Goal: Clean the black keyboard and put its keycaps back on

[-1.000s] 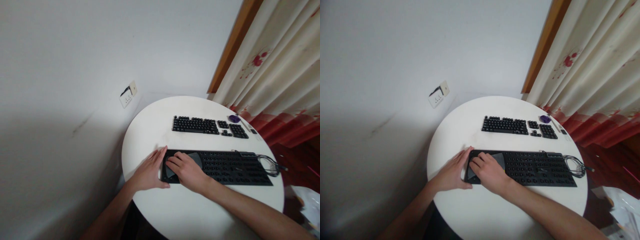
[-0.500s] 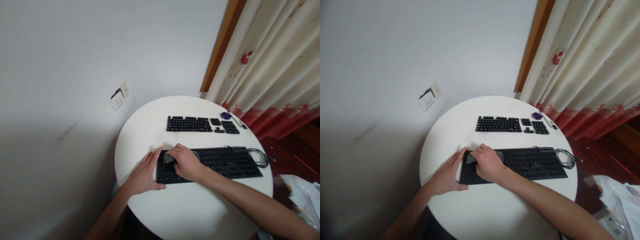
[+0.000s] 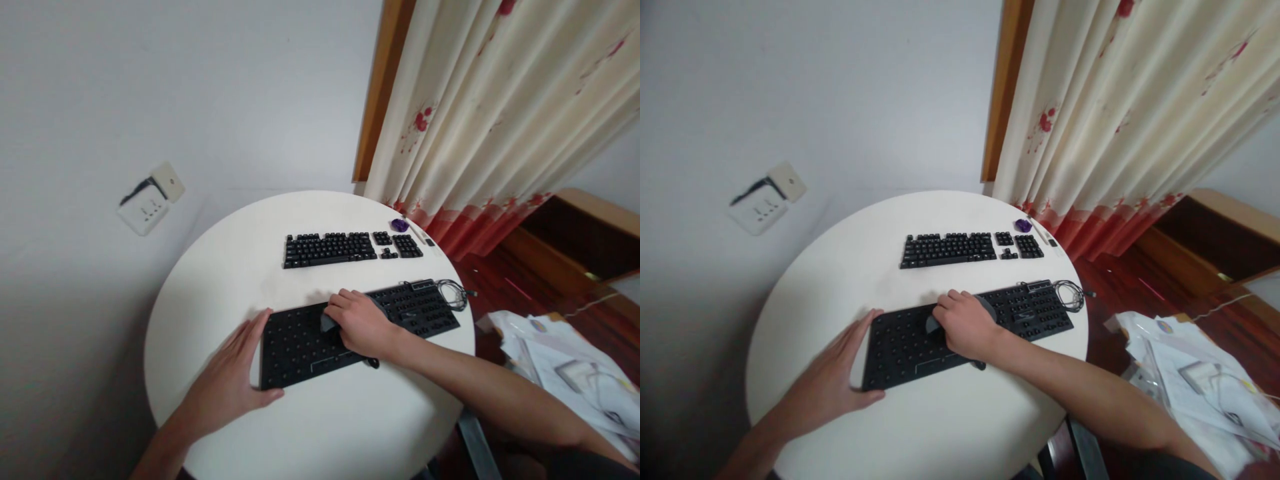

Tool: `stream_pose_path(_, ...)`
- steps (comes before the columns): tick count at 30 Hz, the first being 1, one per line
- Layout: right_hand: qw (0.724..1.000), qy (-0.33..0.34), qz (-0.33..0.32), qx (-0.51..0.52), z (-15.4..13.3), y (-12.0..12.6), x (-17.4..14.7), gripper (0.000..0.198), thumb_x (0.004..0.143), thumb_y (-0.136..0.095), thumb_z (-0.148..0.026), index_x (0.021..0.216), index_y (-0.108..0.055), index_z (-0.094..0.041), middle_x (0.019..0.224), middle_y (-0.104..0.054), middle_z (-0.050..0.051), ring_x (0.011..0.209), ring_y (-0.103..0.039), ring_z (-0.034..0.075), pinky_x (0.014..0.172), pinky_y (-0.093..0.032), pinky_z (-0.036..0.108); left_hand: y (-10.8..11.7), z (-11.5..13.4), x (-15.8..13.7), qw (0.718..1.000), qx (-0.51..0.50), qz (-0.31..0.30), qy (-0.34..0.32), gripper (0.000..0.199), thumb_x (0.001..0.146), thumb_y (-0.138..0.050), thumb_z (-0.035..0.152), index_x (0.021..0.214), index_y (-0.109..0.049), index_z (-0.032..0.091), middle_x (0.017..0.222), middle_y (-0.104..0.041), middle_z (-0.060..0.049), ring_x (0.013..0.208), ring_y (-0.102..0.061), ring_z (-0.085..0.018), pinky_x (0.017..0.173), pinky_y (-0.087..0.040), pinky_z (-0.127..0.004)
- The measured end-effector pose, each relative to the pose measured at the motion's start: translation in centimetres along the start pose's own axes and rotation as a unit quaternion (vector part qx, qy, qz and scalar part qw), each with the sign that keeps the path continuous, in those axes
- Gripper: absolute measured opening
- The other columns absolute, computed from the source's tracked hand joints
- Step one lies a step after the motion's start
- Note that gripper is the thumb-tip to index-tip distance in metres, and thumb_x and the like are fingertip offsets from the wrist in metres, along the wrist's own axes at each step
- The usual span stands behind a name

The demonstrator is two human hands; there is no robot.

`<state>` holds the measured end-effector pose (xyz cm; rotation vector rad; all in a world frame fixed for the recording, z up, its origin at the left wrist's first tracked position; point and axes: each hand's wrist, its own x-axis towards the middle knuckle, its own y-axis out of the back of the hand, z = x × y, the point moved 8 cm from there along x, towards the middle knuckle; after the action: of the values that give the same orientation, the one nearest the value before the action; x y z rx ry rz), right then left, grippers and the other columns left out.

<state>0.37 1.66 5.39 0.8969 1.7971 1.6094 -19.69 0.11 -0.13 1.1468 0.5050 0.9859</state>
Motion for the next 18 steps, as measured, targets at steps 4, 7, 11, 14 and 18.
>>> stream_pose_path(4, 0.997, -0.072, -0.009, -0.009, 4.3, 0.6, -2.8, 0.026, 0.075, -0.053, -0.004, 0.094, -0.065, -0.015, 0.101, -0.063, 0.009, 0.098, -0.053, 0.023, 0.087, -0.041, 0.034, 0.0, -0.2, 0.1, 1.0, 0.006, 0.008, -0.004, 0.118, 0.066, -0.079, 0.041, 0.157, -0.006, 0.023, 0.16, -0.029, -0.015, 0.143, -0.035, -0.038, 0.116, -0.037, -0.053)
stream_pose_path(7, 0.991, -0.13, -0.02, -0.012, 8.0, 1.1, -5.6, 0.029, 0.072, -0.051, 0.0, 0.092, -0.066, -0.016, 0.099, -0.063, 0.009, 0.098, -0.055, 0.022, 0.089, -0.041, 0.033, -0.1, -0.3, 0.2, 1.0, 0.015, 0.009, -0.003, 0.117, 0.066, -0.078, 0.042, 0.157, -0.006, 0.022, 0.159, -0.03, -0.015, 0.143, -0.036, -0.038, 0.115, -0.038, -0.052)
stream_pose_path(11, 0.977, -0.211, -0.015, -0.028, 13.1, 1.9, -9.8, 0.033, 0.068, -0.048, 0.002, 0.088, -0.067, -0.016, 0.096, -0.064, 0.008, 0.1, -0.056, 0.022, 0.09, -0.041, 0.031, -0.2, -0.3, 0.3, 1.0, 0.024, 0.007, -0.005, 0.116, 0.067, -0.076, 0.042, 0.157, -0.006, 0.021, 0.159, -0.03, -0.015, 0.142, -0.037, -0.037, 0.116, -0.037, -0.051)
stream_pose_path(14, 0.965, -0.256, -0.019, -0.046, 16.1, 2.6, -12.5, 0.032, 0.068, -0.047, 0.001, 0.086, -0.067, -0.016, 0.097, -0.065, 0.009, 0.101, -0.057, 0.022, 0.09, -0.041, 0.031, -0.3, -0.3, 0.3, 1.0, 0.025, 0.008, -0.009, 0.115, 0.068, -0.075, 0.043, 0.157, -0.007, 0.021, 0.159, -0.031, -0.014, 0.142, -0.037, -0.037, 0.116, -0.037, -0.052)
stream_pose_path(18, 0.949, -0.313, 0.002, -0.027, 18.7, 3.9, -14.7, 0.033, 0.067, -0.048, 0.0, 0.088, -0.069, -0.016, 0.1, -0.067, 0.01, 0.1, -0.059, 0.022, 0.088, -0.043, 0.03, -0.3, -0.5, 0.4, 1.0, 0.026, 0.013, -0.011, 0.113, 0.068, -0.075, 0.043, 0.157, -0.008, 0.021, 0.158, -0.032, -0.014, 0.141, -0.039, -0.037, 0.115, -0.038, -0.052)
